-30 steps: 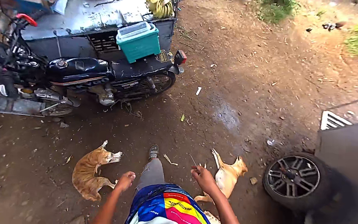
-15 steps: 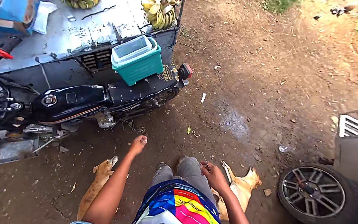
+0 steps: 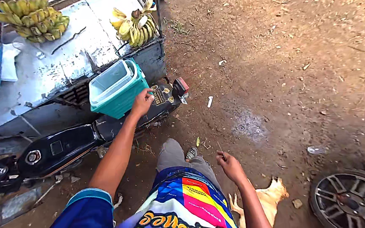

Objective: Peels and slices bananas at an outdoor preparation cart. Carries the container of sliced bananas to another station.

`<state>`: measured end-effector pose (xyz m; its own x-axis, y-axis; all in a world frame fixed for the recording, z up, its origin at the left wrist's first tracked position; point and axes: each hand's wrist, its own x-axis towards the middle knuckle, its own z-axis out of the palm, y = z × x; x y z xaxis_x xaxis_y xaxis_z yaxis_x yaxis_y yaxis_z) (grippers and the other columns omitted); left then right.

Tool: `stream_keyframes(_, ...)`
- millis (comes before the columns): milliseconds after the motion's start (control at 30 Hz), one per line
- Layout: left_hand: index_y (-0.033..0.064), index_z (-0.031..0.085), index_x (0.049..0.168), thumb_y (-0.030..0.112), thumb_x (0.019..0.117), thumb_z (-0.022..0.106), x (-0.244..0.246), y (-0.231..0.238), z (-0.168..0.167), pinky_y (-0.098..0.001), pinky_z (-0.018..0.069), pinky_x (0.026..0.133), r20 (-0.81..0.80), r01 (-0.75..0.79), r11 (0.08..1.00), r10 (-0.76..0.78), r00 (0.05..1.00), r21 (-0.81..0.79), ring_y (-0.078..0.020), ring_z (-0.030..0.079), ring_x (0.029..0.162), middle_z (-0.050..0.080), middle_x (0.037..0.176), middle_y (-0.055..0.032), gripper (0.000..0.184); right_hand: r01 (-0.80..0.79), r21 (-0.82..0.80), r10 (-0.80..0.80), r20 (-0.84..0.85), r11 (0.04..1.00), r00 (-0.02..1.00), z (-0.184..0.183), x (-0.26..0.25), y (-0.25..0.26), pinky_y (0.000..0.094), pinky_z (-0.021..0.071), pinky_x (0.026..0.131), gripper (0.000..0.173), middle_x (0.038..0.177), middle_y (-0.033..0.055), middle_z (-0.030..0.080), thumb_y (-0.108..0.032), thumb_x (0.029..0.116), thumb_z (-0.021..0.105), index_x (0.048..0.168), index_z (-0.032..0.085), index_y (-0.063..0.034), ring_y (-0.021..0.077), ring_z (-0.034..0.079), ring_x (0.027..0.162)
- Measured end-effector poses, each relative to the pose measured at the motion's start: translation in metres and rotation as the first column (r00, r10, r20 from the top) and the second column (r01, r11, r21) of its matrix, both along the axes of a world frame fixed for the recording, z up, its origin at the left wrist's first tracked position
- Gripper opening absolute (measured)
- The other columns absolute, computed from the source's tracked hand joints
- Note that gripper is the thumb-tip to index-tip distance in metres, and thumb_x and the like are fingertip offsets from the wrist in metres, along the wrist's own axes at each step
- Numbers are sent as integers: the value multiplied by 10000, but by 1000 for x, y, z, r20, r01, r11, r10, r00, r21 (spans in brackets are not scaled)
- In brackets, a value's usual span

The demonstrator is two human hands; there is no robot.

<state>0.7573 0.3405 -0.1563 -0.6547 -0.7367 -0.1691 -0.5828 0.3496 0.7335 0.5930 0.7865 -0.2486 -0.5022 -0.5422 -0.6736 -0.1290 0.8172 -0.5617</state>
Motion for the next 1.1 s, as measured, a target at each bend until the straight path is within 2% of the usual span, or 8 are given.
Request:
stream_keyframes(167, 50, 506, 1455, 236, 1067, 530, -81, -118, 51, -553, 549, 963, 34, 46, 987, -41, 999, -155, -340, 699, 1055, 677, 1235, -209, 430, 145, -35, -146, -43, 989, 988, 13, -43, -31, 491, 573, 861, 387, 1015, 104, 745, -310, 1070, 539, 1388, 616, -102, 232, 718, 878)
stream_keyframes(367, 24, 503, 1447, 211, 1039, 528, -182, -281, 93, -621, 470, 1049, 94, -23, 921, 65, 993, -389, -405, 632, 1212, 652, 1298, -232, 450, 472, -62, -476, -100, 879, 874, 9, -22, -45, 511, 571, 832, 356, 971, 126, 740, -254, 1060, 559, 1341, 645, -52, 250, 707, 841)
stream_keyframes(567, 31, 420, 1516, 190, 901, 734, -247, -405, 92, -748, 391, 1050, 336, 61, 897, 100, 936, -438, -542, 492, 1332, 513, 1439, -328, 709, 584, 38, -584, 1, 811, 812, 11, 24, -107, 463, 567, 789, 355, 930, 96, 737, -245, 1058, 558, 1339, 646, -48, 205, 691, 800)
stream_keyframes(633, 39, 471, 1482, 225, 870, 803, -256, -429, 77, -788, 380, 1025, 445, 135, 910, 59, 893, -392, -569, 503, 1307, 548, 1390, -347, 721, 592, 57, -594, 30, 804, 804, 11, 32, -128, 454, 564, 795, 362, 918, 81, 734, -257, 1059, 559, 1348, 643, -54, 191, 683, 790)
stream_keyframes(767, -57, 650, 1189, 286, 896, 789, -262, -441, 73, -804, 393, 970, 527, 203, 895, 41, 849, -397, -579, 557, 1212, 605, 1238, -383, 473, 593, 68, -597, 46, 802, 801, 12, 37, -152, 437, 568, 785, 353, 908, 59, 738, -261, 1062, 557, 1348, 646, -75, 171, 685, 779)
stream_keyframes(967, -49, 623, 1263, 306, 879, 794, -202, -488, 109, -724, 375, 1067, 241, -97, 908, 209, 948, -407, -509, 533, 1282, 583, 1320, -347, 550, 620, 36, -620, 21, 784, 784, 13, 30, -144, 472, 563, 812, 362, 936, 98, 734, -258, 1069, 548, 1363, 633, -63, 209, 688, 806)
stream_keyframes(1033, -51, 614, 1255, 391, 859, 785, -166, -526, 111, -673, 479, 992, 111, -12, 795, 100, 989, -607, -481, 601, 1189, 617, 1251, -340, 617, 648, 17, -648, -13, 762, 762, 13, 28, -137, 480, 566, 809, 360, 939, 97, 734, -265, 1071, 542, 1362, 637, -77, 213, 692, 806)
stream_keyframes(1100, -148, 623, 1132, 411, 885, 710, -135, -499, 143, -479, 607, 704, 150, 152, 411, -38, 988, -899, -414, 701, 926, 670, 1039, -356, 617, 649, -11, -649, -26, 761, 760, 15, 23, -135, 503, 556, 828, 375, 975, 120, 733, -274, 1074, 532, 1371, 628, -67, 241, 694, 841)
